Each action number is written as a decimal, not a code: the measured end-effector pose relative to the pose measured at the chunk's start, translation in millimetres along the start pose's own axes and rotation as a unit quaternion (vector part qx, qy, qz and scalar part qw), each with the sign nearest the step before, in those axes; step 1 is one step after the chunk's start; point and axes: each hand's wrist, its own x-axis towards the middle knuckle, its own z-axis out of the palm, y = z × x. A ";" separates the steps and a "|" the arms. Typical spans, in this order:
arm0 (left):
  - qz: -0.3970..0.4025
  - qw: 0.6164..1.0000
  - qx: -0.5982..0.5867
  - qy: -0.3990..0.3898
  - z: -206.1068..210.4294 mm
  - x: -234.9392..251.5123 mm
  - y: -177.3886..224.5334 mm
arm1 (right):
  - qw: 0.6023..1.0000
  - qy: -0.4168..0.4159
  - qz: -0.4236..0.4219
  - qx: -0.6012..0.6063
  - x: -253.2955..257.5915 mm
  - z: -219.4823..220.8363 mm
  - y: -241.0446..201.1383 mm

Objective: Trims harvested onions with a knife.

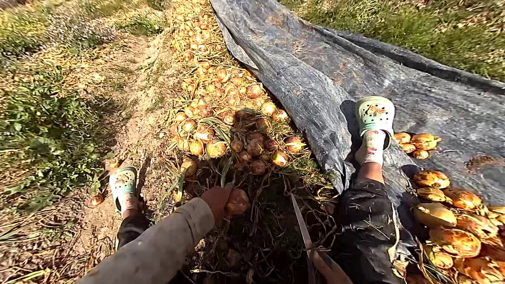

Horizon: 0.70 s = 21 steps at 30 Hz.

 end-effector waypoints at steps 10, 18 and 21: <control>0.348 0.830 -0.312 0.303 119.2 -105.4 31.2 | 0.929 -0.034 -0.328 -0.168 -17.5 50.1 -25.5; 0.405 0.815 -0.373 0.182 131.7 -100.2 25.6 | 0.970 -0.070 -0.201 -0.117 -37.8 33.7 -13.2; 0.385 0.843 -0.326 0.187 132.3 -104.2 23.1 | 0.987 -0.124 -0.092 -0.042 -43.4 32.9 -14.9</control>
